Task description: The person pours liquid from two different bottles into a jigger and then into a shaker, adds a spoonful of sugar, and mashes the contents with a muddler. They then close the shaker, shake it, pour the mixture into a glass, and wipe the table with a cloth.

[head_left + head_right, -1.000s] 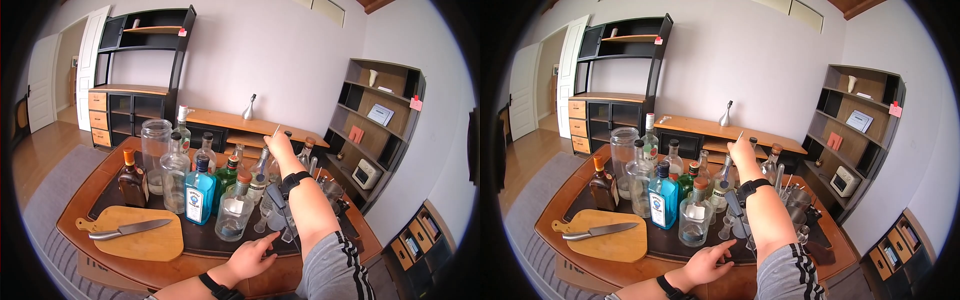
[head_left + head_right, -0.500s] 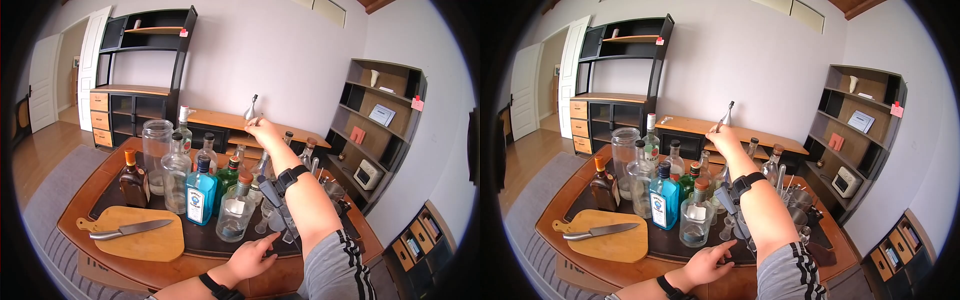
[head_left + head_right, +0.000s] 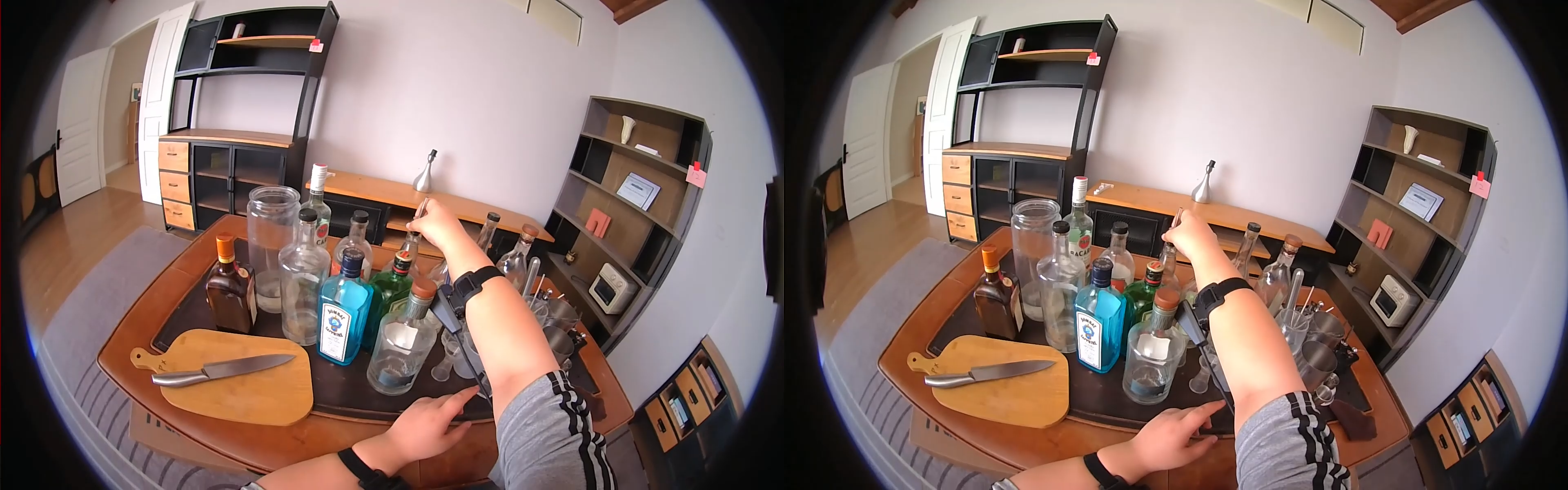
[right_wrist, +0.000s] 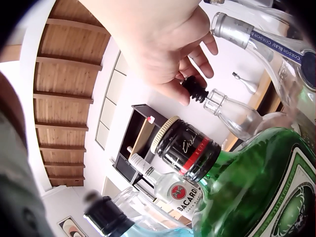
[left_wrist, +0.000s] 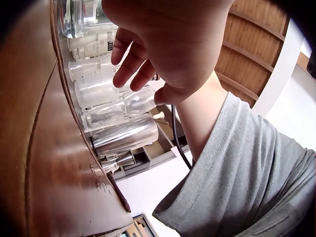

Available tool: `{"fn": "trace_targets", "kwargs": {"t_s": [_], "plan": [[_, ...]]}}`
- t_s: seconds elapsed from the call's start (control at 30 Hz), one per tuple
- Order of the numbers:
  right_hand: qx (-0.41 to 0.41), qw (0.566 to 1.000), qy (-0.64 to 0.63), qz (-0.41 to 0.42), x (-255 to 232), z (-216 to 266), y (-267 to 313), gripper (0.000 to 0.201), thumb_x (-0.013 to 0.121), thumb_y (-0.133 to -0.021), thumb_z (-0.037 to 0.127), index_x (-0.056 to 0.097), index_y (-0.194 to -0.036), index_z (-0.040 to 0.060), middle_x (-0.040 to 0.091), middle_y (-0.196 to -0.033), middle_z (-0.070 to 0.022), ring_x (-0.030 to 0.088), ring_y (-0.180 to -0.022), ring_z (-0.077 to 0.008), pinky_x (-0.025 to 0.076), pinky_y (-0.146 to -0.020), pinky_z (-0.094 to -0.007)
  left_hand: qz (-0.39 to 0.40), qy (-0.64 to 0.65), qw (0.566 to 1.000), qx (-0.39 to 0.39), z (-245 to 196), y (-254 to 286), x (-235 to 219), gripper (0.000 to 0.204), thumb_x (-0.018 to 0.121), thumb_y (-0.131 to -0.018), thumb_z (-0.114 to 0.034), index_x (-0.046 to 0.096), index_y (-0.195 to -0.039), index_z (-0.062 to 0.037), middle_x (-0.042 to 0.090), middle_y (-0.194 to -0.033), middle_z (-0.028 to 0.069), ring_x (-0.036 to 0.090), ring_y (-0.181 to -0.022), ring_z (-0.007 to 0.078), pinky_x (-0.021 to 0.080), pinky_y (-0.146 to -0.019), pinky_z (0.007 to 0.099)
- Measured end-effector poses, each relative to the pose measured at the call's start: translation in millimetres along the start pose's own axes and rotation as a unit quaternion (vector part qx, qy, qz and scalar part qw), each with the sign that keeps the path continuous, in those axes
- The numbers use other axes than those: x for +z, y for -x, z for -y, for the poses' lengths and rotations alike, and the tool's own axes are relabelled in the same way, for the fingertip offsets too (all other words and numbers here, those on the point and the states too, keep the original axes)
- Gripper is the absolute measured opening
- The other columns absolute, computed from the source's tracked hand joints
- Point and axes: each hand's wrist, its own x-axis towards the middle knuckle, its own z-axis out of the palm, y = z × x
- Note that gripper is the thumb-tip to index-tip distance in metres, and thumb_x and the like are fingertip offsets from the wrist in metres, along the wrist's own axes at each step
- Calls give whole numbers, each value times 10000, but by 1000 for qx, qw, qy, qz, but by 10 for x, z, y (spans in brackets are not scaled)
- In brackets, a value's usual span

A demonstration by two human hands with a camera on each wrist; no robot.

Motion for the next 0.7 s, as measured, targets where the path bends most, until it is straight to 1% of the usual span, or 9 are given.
{"fn": "trace_targets", "kwargs": {"t_s": [0.07, 0.17, 0.27, 0.37, 0.47, 0.57, 0.67, 0.7], "plan": [[-1, 1000, -11, 6, 43, -32, -17, 306, 779, -735, 221, 579, -916, 76, 685, -919, -125, 665, -923, -285, 503, -835, -386, -3, -11, 1000, -1, -5, 1, 5, 599, 709, -838, -186, 468, -1374, -68, 658, -868, 109, 660, -736, 318, 529, -670, 403], [-29, 999, -34, -21, 115, -74, -57, 284, 789, -739, 110, 553, -890, 61, 594, -747, -46, 590, -706, -179, 489, -655, -341, -5, -10, 1000, -6, -14, -2, -4, 595, 706, -837, -187, 471, -1370, -70, 661, -873, 110, 661, -740, 321, 528, -674, 403], [-27, 999, -22, -17, 122, -93, -84, 280, 791, -738, 111, 555, -883, 63, 590, -738, -43, 591, -712, -178, 489, -657, -339, 1, -6, 1000, -4, 18, -5, 8, 590, 703, -839, -186, 472, -1368, -68, 664, -872, 115, 661, -730, 324, 527, -666, 406], [11, 1000, 10, 4, 115, -87, -100, 300, 776, -751, 252, 584, -921, 96, 690, -925, -108, 664, -928, -273, 498, -839, -389, 10, -8, 1000, -5, 27, -4, 18, 583, 699, -841, -185, 472, -1365, -66, 665, -866, 122, 661, -717, 329, 527, -657, 409], [-24, 1000, 14, 3, 92, -67, -71, 286, 795, -741, 143, 564, -884, 56, 630, -783, -83, 614, -740, -209, 495, -678, -356, 7, 3, 1000, 3, 30, -8, 16, 578, 697, -842, -183, 472, -1362, -64, 665, -859, 130, 661, -711, 334, 527, -649, 413], [-24, 999, 19, 18, 61, -15, -37, 279, 788, -761, 183, 578, -882, 43, 647, -809, -99, 620, -751, -219, 497, -687, -361, 12, 1, 1000, -1, -1, -8, -10, 574, 694, -845, -184, 472, -1360, -64, 664, -861, 132, 663, -721, 336, 528, -653, 414], [-3, 999, -20, -24, 57, 30, -35, 268, 775, -789, 219, 600, -868, 32, 652, -788, -102, 626, -748, -225, 498, -691, -367, 12, 0, 1000, 1, 6, -8, -5, 574, 692, -846, -187, 471, -1362, -65, 664, -859, 133, 664, -725, 339, 529, -658, 417], [0, 999, -12, -33, 53, 23, -53, 268, 771, -796, 229, 605, -865, 30, 655, -781, -104, 630, -744, -231, 499, -692, -373, 13, 0, 1000, 0, 5, -9, -5, 573, 692, -846, -189, 472, -1361, -65, 665, -861, 133, 664, -729, 339, 529, -661, 417]]}}
